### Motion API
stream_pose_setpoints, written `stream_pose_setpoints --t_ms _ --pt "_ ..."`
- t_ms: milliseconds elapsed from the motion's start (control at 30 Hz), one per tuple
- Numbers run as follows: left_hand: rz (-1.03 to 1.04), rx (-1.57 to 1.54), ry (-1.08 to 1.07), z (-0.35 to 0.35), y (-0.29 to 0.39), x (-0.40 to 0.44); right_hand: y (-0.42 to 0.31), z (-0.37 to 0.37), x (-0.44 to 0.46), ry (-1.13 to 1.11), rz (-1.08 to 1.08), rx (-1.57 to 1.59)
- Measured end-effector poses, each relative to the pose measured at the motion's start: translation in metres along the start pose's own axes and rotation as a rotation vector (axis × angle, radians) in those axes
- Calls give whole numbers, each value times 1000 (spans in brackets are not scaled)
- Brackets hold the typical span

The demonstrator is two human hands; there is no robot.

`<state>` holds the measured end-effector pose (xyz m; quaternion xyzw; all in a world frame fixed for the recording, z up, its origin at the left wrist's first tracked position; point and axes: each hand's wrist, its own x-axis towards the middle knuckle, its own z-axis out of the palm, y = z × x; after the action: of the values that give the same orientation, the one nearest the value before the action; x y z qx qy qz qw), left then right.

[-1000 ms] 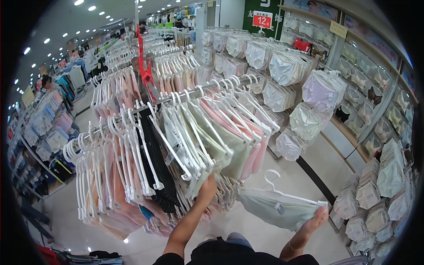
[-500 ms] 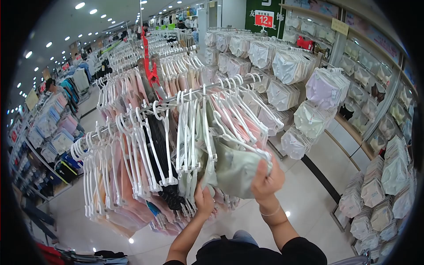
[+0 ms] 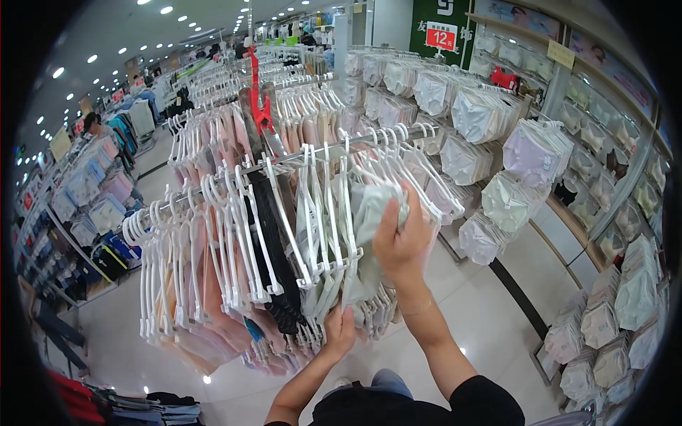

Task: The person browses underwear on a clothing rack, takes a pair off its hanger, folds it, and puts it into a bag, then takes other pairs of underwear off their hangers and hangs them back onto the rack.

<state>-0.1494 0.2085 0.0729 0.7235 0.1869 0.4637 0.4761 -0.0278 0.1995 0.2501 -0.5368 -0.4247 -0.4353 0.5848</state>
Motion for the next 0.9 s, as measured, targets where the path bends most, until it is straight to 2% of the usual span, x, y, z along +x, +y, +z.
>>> stream_pose_setpoints --t_ms 67,133,267,467,500,600,700,800,900 --pt "63 -7 41 0 -1 1 1 -9 -15 -10 -59 -24" --pt "-46 -35 -13 -5 10 1 4 -13 -34 -58 65 0" --pt "-85 -11 -77 -6 10 -1 7 -9 -29 -100 200 74" --pt "-126 20 -132 -3 18 1 1 1 -3 -25 88 -21" --pt "-116 29 -125 -2 18 1 5 6 -3 5 129 80" --pt "-120 51 -112 -3 14 2 10 6 1 -7 184 57" --pt "-142 71 -114 -5 13 1 12 -6 -11 -103 145 75" --pt "-169 95 -143 -6 17 1 14 -27 -47 -333 81 110" --pt "-283 120 -217 -7 16 0 15 -22 -69 -348 148 271"
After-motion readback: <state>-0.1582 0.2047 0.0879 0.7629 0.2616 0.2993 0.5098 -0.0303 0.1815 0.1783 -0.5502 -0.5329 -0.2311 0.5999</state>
